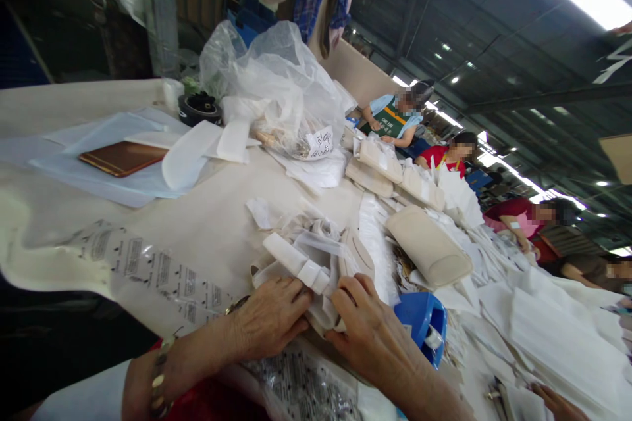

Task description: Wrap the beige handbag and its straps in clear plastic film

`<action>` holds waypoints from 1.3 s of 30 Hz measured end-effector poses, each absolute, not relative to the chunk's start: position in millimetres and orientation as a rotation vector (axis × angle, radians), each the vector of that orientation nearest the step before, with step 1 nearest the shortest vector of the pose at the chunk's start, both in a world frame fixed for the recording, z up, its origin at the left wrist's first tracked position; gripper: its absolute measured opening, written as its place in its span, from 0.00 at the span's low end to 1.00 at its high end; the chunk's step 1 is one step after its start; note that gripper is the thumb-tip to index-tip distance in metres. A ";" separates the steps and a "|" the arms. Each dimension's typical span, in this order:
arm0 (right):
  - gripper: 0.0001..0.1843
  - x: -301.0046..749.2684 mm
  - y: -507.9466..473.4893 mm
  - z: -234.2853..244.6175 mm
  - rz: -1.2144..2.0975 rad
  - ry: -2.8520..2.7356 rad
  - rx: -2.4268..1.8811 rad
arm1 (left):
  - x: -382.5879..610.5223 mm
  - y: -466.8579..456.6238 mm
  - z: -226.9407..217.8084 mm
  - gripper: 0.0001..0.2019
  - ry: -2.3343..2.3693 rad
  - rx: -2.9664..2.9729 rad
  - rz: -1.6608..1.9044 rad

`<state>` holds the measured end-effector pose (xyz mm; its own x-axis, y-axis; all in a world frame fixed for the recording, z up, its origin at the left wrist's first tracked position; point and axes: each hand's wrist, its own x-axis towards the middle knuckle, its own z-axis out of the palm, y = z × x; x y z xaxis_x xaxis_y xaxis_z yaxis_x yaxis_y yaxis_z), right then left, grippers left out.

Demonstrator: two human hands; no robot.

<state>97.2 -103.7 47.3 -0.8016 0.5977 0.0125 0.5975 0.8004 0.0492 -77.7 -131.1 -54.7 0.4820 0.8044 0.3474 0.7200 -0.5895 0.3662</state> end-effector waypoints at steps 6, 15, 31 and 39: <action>0.24 96.5 -102.5 46.0 0.107 3.027 0.954 | -62.5 -124.4 -64.3 0.07 1.133 2.655 0.989; 0.20 101.4 -102.2 45.6 0.251 2.989 1.141 | -62.7 -118.7 -73.5 0.06 1.388 2.376 0.989; 0.16 92.6 -98.9 35.1 0.203 3.148 1.269 | -71.9 -119.4 -65.4 0.10 1.464 2.144 0.901; 0.12 90.9 -102.3 33.7 0.207 3.171 1.265 | -57.4 -117.6 -45.4 0.17 1.360 2.354 0.677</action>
